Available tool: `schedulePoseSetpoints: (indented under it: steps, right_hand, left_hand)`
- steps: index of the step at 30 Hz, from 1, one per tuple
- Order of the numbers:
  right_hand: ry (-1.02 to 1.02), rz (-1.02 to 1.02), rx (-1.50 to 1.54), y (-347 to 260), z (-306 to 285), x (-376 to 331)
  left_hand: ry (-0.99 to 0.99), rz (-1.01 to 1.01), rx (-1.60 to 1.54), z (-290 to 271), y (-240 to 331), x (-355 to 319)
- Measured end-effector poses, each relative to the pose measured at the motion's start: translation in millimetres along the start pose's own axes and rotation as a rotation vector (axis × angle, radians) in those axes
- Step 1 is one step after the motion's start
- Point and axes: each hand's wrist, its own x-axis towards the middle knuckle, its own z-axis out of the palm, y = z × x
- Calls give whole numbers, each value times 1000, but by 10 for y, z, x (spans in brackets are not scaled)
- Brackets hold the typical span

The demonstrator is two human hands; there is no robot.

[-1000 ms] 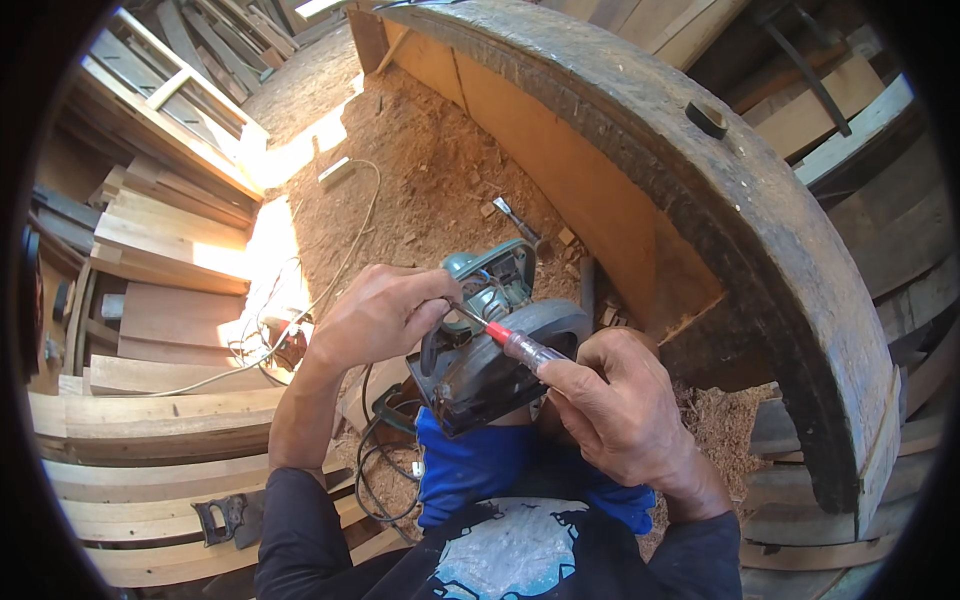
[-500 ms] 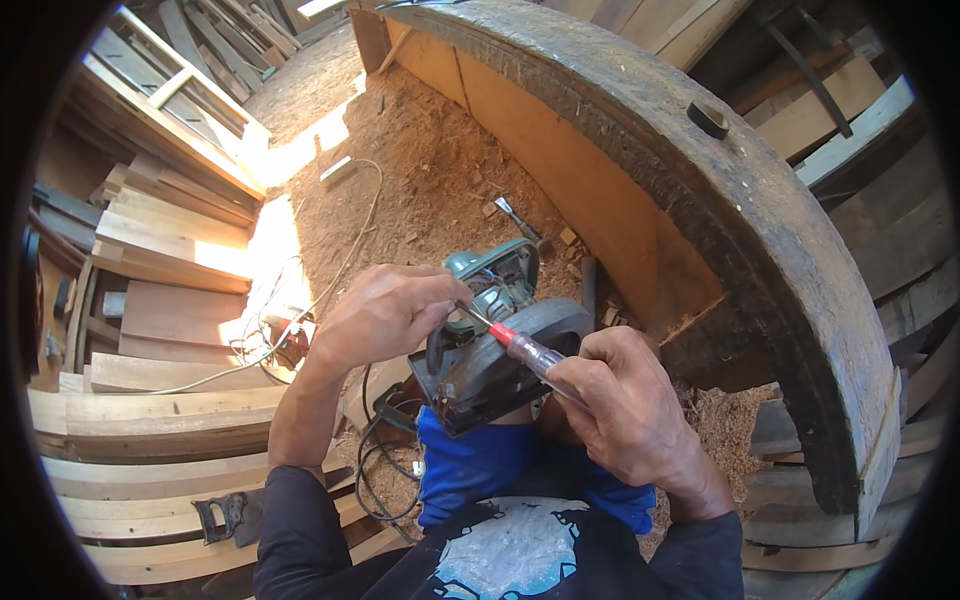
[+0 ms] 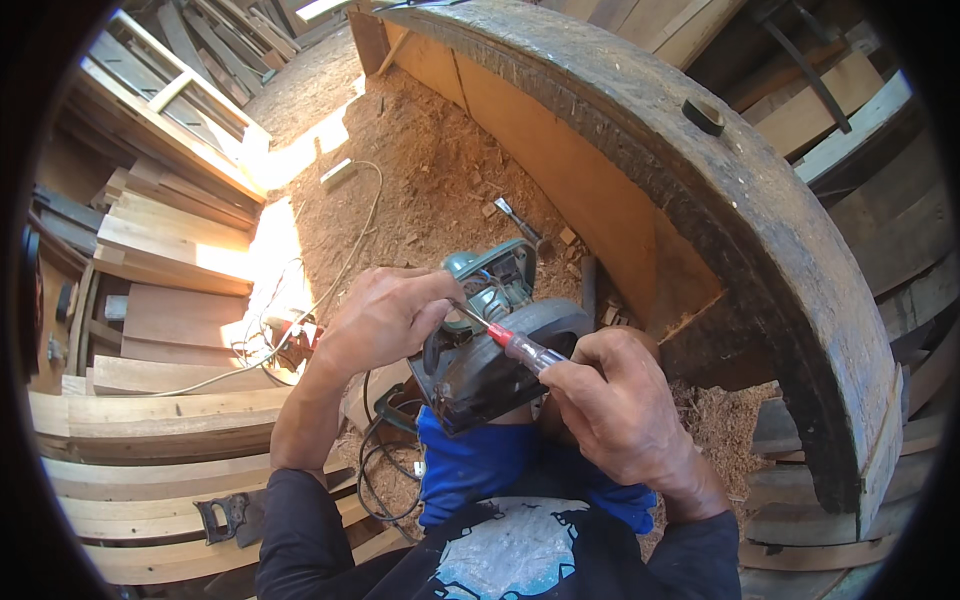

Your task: The person disassembles the housing of a circular saw, using a screwdriver to remove screws and pliers to disconnect internal wiring.

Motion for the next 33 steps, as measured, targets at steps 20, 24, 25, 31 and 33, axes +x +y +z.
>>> schedulePoseSetpoints:
  steps: [20, 24, 25, 31, 33]
  right_hand:
    - [332, 315, 453, 28, -112, -124]
    - [204, 549, 965, 105, 37, -60]
    - [118, 647, 1092, 112, 56, -29]
    - [92, 503, 657, 125, 116, 335]
    - [-61, 418, 349, 114, 105, 497]
  left_hand:
    - [-158, -10, -17, -108, 84, 44]
    - [-134, 47, -87, -65, 43, 51]
    - [-135, 33, -82, -49, 38, 56]
    - [-88, 30, -142, -18, -28, -7]
    - [-70, 13, -152, -19, -7, -38]
